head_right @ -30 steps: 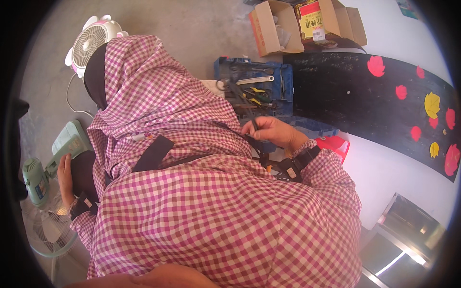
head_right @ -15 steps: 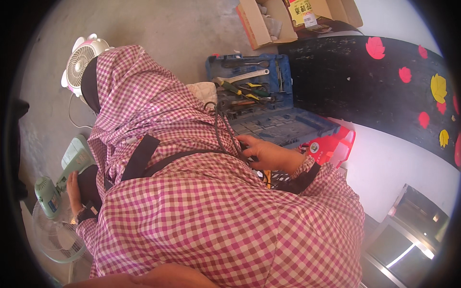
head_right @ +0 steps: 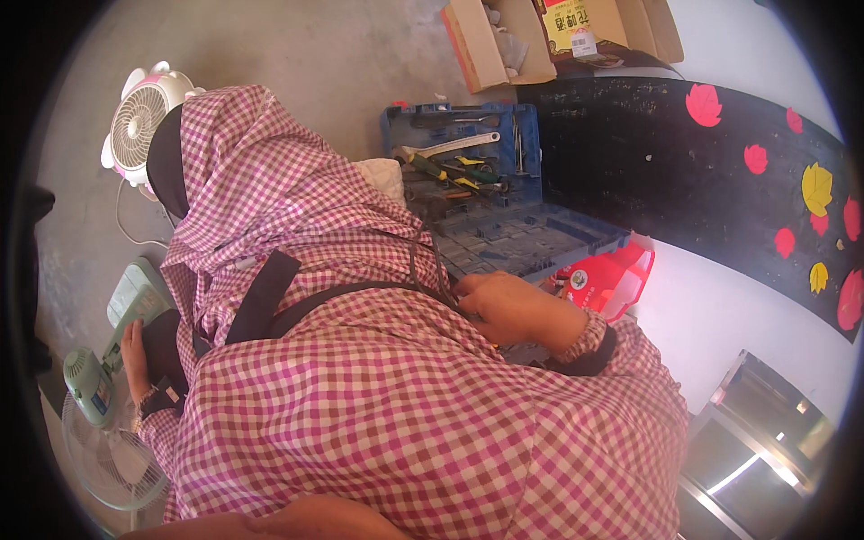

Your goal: The person sits on the floor and adjusts a light green table fan, then opens a blue toolbox to select tools. They pick up a socket wrench and a ratchet, briefly apply the socket wrench to the fan, and continue selecting additional tools from the case.

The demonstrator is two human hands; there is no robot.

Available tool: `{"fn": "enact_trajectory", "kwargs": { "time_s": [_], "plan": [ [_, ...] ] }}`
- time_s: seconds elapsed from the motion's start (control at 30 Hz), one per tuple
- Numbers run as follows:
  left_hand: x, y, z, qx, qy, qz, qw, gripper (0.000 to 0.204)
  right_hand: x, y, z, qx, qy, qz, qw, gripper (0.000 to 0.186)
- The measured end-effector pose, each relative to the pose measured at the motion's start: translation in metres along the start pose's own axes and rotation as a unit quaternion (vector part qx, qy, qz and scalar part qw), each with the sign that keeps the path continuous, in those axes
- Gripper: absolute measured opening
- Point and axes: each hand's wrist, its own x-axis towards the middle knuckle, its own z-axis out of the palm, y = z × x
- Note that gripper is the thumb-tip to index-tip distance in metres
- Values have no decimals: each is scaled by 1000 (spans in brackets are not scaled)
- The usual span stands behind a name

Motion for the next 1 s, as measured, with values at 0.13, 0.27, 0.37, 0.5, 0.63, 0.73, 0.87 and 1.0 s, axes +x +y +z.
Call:
{"fn": "enact_trajectory", "kwargs": {
  "time_s": [0.13, 0.27, 0.37, 0.5, 0.63, 0.73, 0.87, 1.0],
  "plan": [
    [-7, 6, -5, 45, 28, 3, 999, 41, 7, -3, -3, -48, 12, -34, 998, 25],
    [-19, 14, -15, 21, 8, -17, 1000, 39, 16, 13, 19, -11, 64, -67, 996, 30],
    [-26, 28, -19, 41, 14, 0, 999, 39, 10, 29, 47, 128, 27, 21, 991, 43],
    [-35, 49, -13, 69, 41, 7, 997, 40, 2, 62, 77, 255, 35, 33, 966, 39],
    [-34, 57, -2, 45, 31, 19, 998, 40, -3, 89, 98, 467, 44, 93, 878, 30],
    [-34, 55, 2, 27, 9, 10, 1000, 41, -3, 102, 102, 535, 39, 109, 837, 22],
    [-26, 52, 15, -1, -8, 14, 1000, 41, -15, 118, 94, 659, 29, 112, 743, 24],
    [-9, 47, 42, -8, -42, -4, 999, 42, -41, 138, 77, 738, 103, 130, 654, 36]
  ]
}}
